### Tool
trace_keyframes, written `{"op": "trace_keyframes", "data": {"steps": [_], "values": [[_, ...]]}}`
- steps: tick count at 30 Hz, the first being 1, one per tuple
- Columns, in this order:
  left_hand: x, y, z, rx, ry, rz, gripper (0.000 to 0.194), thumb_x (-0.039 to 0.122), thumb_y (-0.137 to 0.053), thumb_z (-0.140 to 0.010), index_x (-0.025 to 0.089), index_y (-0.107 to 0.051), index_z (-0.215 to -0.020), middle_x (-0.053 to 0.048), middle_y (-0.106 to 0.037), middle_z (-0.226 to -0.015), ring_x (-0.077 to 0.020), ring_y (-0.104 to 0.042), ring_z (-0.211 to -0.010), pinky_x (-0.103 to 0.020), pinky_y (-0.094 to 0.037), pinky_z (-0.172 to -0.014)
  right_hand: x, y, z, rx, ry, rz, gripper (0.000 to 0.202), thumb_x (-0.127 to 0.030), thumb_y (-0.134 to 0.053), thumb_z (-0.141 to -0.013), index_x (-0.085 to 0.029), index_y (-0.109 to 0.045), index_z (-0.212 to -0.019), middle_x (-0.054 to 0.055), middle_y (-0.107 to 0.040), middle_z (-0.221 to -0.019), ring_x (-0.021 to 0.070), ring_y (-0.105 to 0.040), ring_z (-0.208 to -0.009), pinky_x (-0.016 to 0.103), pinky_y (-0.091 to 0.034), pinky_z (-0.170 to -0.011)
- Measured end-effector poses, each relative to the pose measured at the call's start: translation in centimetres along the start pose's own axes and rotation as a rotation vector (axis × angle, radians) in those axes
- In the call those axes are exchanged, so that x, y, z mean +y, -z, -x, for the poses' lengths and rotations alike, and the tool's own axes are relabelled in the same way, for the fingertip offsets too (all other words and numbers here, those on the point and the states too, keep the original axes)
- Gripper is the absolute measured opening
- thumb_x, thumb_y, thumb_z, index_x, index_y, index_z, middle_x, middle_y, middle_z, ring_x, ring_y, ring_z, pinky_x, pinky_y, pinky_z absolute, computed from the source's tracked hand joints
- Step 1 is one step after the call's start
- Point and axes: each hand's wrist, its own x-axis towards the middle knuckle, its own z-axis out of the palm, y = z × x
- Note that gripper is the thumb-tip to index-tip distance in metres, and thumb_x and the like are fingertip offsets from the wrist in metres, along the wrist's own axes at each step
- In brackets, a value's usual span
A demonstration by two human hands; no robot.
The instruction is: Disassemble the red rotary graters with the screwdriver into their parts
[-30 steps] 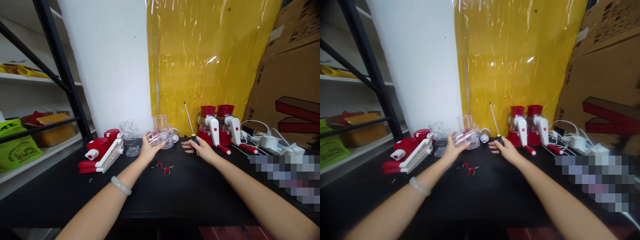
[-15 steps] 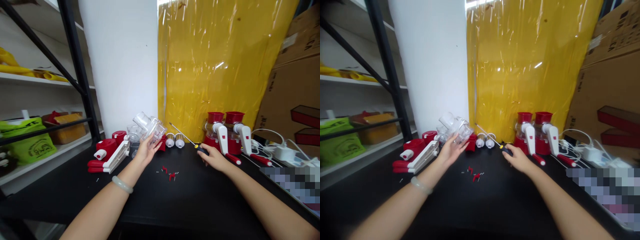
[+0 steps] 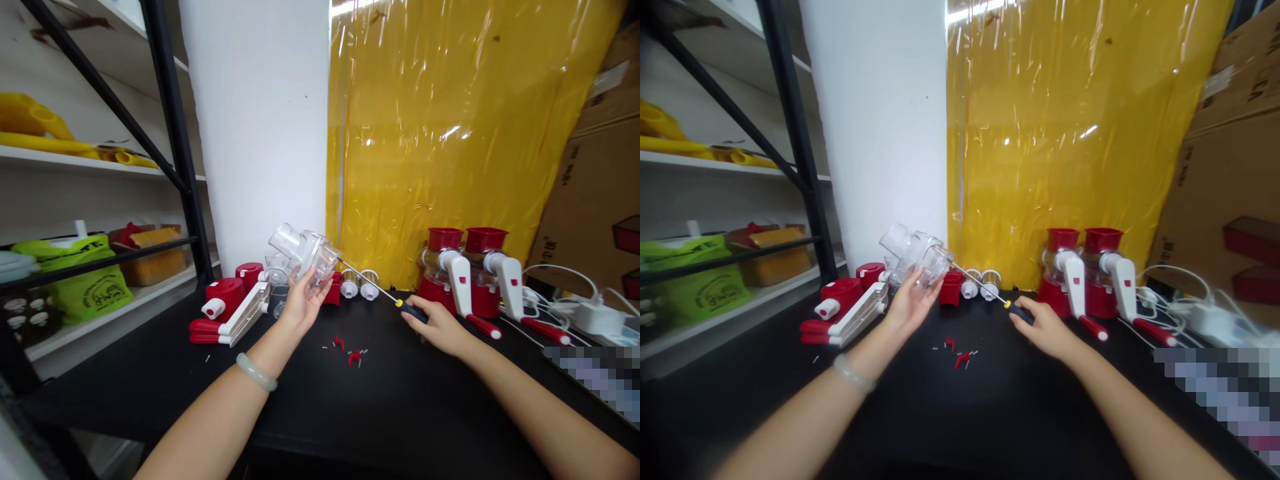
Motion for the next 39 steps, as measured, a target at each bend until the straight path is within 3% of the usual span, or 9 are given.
{"op": "trace_keyframes", "data": {"steps": [5, 11, 16, 20, 25, 32, 39], "values": [[0.3, -0.1, 0.0, 0.019, -0.07, -0.009, 0.065, 0.019, -0.08, -0.068, 0.032, -0.037, -0.115, 0.002, -0.067, -0.102, -0.0164, -0.072, -0.089, -0.028, -0.055, -0.083, 0.1, -0.4, 0.0, -0.01, 0.0, -0.012, 0.027, -0.048, -0.051, -0.089, -0.021, -0.05, -0.086, -0.005, -0.05, -0.064, 0.0122, -0.056, -0.045, 0.025, -0.043, -0.044], [1.3, -0.9, -0.4, -0.061, -0.113, -0.153, 0.073, 0.018, -0.082, -0.066, 0.034, -0.036, -0.12, 0.003, -0.067, -0.099, -0.0154, -0.071, -0.09, -0.028, -0.051, -0.083, 0.4, -1.4, -0.3, -0.043, 0.034, -0.088, 0.029, -0.05, -0.047, -0.092, -0.022, -0.044, -0.085, -0.005, -0.048, -0.066, 0.0121, -0.056, -0.049, 0.025, -0.045, -0.049], [2.9, -4.1, -2.2, -0.172, -0.089, -0.278, 0.073, 0.02, -0.083, -0.064, 0.033, -0.036, -0.118, 0.003, -0.067, -0.094, -0.0138, -0.071, -0.082, -0.028, -0.051, -0.08, 0.4, -2.1, -0.6, -0.006, 0.096, -0.076, 0.032, -0.052, -0.039, -0.096, -0.023, -0.04, -0.083, -0.003, -0.055, -0.065, 0.0148, -0.057, -0.063, 0.029, -0.046, -0.065], [4.5, -7.2, -3.6, -0.336, -0.088, -0.401, 0.072, 0.02, -0.086, -0.061, 0.03, -0.04, -0.115, 0.002, -0.066, -0.091, -0.0128, -0.07, -0.077, -0.027, -0.052, -0.076, 0.2, -2.9, -0.6, 0.019, 0.101, -0.089, 0.035, -0.056, -0.032, -0.097, -0.023, -0.039, -0.084, -0.001, -0.056, -0.069, 0.0157, -0.056, -0.067, 0.032, -0.045, -0.071], [5.3, -9.8, -3.6, -0.412, -0.105, -0.48, 0.073, 0.02, -0.086, -0.061, 0.03, -0.042, -0.119, 0.001, -0.064, -0.092, -0.0137, -0.068, -0.08, -0.03, -0.053, -0.079, 0.0, -4.2, -0.9, 0.036, 0.13, -0.159, 0.042, -0.06, -0.026, -0.097, -0.023, -0.042, -0.087, 0.002, -0.056, -0.074, 0.0166, -0.055, -0.072, 0.033, -0.045, -0.076], [6.5, -9.6, -2.7, -0.393, -0.184, -0.558, 0.075, 0.02, -0.087, -0.059, 0.029, -0.044, -0.121, -0.001, -0.059, -0.096, -0.0169, -0.065, -0.091, -0.037, -0.054, -0.086, -0.5, -6.0, -0.5, 0.046, 0.123, -0.182, 0.042, -0.057, -0.025, -0.098, -0.021, -0.045, -0.091, 0.004, -0.057, -0.084, 0.0169, -0.055, -0.077, 0.034, -0.046, -0.079], [7.5, -9.0, -2.7, -0.424, -0.153, -0.564, 0.074, 0.021, -0.087, -0.06, 0.03, -0.044, -0.12, -0.001, -0.059, -0.098, -0.016, -0.065, -0.089, -0.038, -0.054, -0.085, -1.7, -7.3, -1.7, 0.001, 0.147, -0.218, 0.042, -0.059, -0.024, -0.097, -0.022, -0.044, -0.092, 0.003, -0.057, -0.081, 0.0171, -0.056, -0.076, 0.035, -0.047, -0.081]]}}
